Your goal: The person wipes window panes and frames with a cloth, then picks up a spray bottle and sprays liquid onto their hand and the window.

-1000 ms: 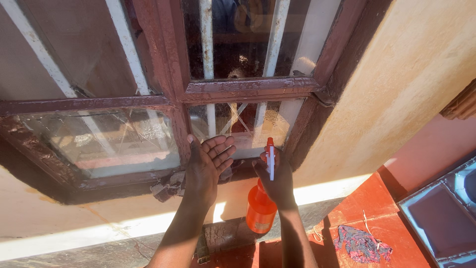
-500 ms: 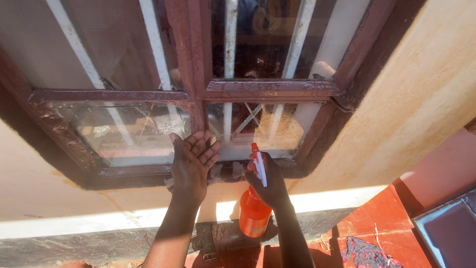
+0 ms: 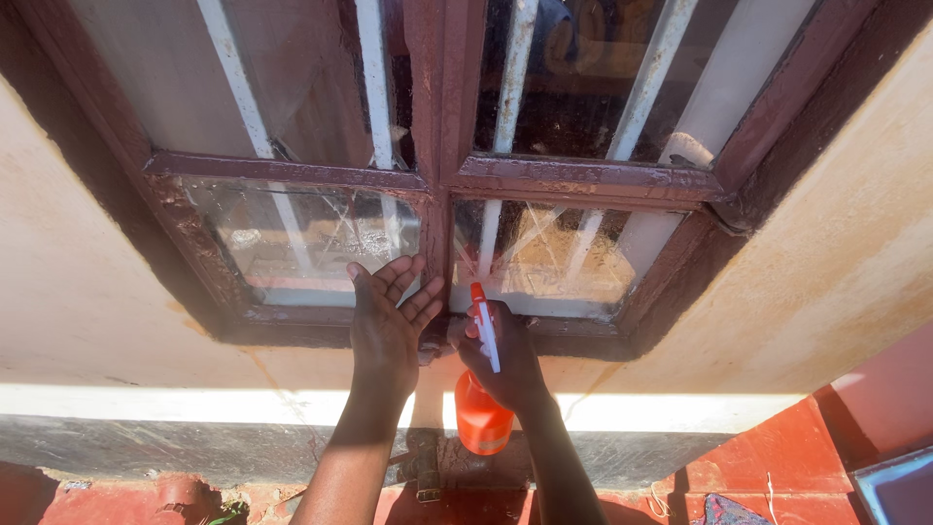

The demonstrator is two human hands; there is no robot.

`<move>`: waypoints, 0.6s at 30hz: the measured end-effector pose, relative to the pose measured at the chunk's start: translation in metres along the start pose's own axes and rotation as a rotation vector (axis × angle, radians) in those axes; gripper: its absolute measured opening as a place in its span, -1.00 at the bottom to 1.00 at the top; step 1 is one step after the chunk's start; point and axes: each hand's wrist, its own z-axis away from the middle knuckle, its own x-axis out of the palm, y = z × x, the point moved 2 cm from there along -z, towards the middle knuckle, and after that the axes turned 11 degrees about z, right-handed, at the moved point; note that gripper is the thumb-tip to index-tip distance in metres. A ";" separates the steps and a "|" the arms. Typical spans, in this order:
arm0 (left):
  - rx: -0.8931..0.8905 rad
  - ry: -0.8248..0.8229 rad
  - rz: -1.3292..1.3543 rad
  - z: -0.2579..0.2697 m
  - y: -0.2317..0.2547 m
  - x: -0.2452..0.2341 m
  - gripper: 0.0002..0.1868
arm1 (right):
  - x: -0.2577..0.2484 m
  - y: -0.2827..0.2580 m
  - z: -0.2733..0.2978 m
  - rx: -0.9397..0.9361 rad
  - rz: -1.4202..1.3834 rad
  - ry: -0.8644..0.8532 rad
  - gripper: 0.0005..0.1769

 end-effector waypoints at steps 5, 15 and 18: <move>0.015 0.005 -0.019 0.003 0.008 -0.009 -0.17 | 0.007 -0.011 -0.007 -0.059 -0.014 -0.044 -0.43; 0.041 0.057 -0.031 0.000 0.021 -0.022 -0.15 | 0.027 -0.025 -0.015 -0.002 -0.012 -0.079 -0.40; 0.050 0.056 -0.017 0.002 0.022 -0.024 -0.15 | 0.029 -0.027 -0.015 0.015 -0.029 -0.057 -0.36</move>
